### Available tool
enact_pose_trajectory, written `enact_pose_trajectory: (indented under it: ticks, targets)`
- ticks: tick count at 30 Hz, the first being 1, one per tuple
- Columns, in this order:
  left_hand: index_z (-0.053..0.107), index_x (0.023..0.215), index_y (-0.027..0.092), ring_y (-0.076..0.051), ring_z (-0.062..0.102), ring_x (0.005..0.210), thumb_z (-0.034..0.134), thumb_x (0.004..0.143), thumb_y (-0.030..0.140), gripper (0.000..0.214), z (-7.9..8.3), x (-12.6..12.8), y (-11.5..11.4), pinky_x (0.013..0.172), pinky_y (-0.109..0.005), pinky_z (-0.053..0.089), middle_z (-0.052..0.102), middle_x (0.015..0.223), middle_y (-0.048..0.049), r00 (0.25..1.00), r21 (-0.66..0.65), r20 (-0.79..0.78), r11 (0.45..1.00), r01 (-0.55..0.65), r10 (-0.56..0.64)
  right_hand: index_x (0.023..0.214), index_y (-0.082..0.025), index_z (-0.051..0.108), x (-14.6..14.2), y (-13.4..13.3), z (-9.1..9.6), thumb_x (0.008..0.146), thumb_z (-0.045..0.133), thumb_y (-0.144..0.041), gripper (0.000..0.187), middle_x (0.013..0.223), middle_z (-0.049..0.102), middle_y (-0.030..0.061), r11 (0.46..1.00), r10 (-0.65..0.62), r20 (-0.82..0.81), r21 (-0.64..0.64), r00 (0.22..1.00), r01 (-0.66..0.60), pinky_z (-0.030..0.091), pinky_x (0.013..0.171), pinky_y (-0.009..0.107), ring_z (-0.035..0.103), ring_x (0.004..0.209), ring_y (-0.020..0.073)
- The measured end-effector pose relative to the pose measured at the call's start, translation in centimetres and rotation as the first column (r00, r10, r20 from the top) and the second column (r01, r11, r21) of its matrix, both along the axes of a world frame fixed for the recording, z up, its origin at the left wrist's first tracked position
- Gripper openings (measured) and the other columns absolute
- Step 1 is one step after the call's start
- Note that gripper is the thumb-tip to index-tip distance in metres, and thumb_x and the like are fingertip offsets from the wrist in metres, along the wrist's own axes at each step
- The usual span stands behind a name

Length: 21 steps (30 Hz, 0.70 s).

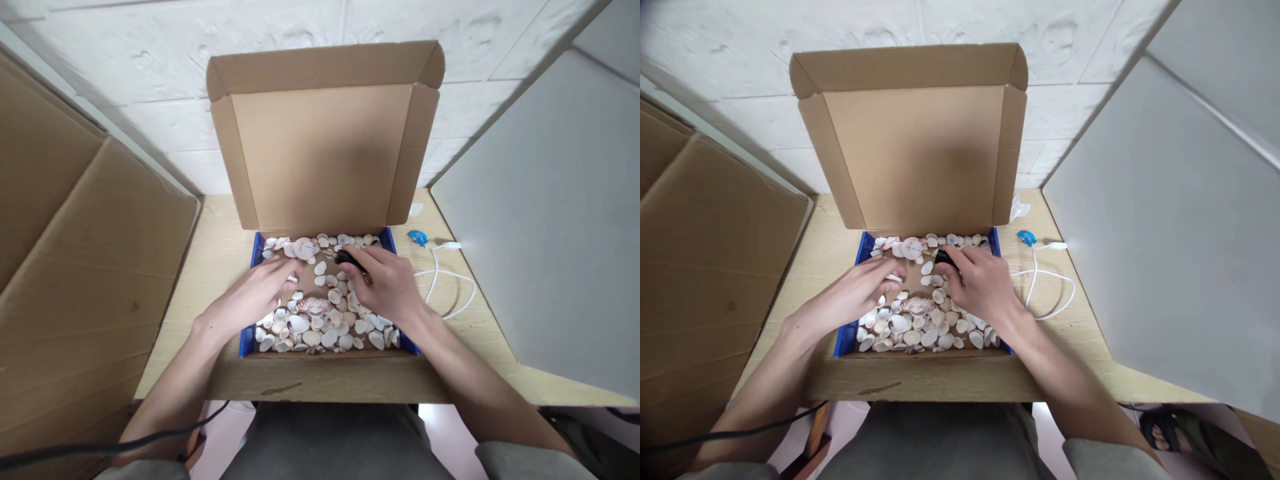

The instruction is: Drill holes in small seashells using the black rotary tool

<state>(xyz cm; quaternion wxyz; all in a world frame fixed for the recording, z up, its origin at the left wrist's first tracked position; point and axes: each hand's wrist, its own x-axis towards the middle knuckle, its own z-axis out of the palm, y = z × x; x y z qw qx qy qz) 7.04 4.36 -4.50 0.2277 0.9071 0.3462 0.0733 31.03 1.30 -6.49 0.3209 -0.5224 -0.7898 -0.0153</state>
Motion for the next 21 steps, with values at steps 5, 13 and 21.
enact_pose_trajectory:
  ticks: [5, 13, 21]
  targets:
    - [0.061, 0.095, 0.017, -0.022, 0.059, 0.094, 0.046, 0.094, 0.019, 0.015, 0.06, 0.35, 0.07, 0.084, -0.037, 0.048, 0.063, 0.092, -0.006, 0.999, 0.085, 0.046, 0.996, -0.019, 0.015, 0.102, -0.013, 0.066, 0.05, 0.04, 0.05, 0.091, 0.05, -0.028, 0.024, 0.078, 0.069, 0.0057, 1.0, 0.01, 0.002, 0.01, 1.0, -0.01, 0.043, 0.055, 0.025, 0.062, 0.068, 0.0156]
    - [0.059, 0.095, 0.019, -0.015, 0.066, 0.081, 0.05, 0.093, 0.025, 0.011, 0.56, 0.36, -0.53, 0.073, -0.026, 0.051, 0.069, 0.097, -0.0024, 0.966, 0.049, 0.184, 0.98, -0.192, 0.18, 0.104, -0.015, 0.066, 0.04, 0.01, -0.1, 0.092, 0.048, -0.03, 0.026, 0.079, 0.07, 0.0055, 1.0, -0.002, 0.007, -0.013, 1.0, 0.002, 0.043, 0.055, 0.026, 0.062, 0.067, 0.0155]
    - [0.053, 0.088, 0.018, -0.016, 0.06, 0.079, 0.039, 0.098, 0.024, 0.018, 0.58, 0.68, -0.33, 0.071, -0.028, 0.048, 0.06, 0.085, -0.0024, 0.967, 0.089, 0.181, 0.976, -0.197, 0.178, 0.104, -0.015, 0.066, 0.04, -0.03, 0.02, 0.093, 0.046, -0.031, 0.027, 0.078, 0.07, 0.0045, 1.0, 0.013, 0.019, -0.009, 1.0, -0.013, 0.044, 0.057, 0.026, 0.062, 0.068, 0.015]
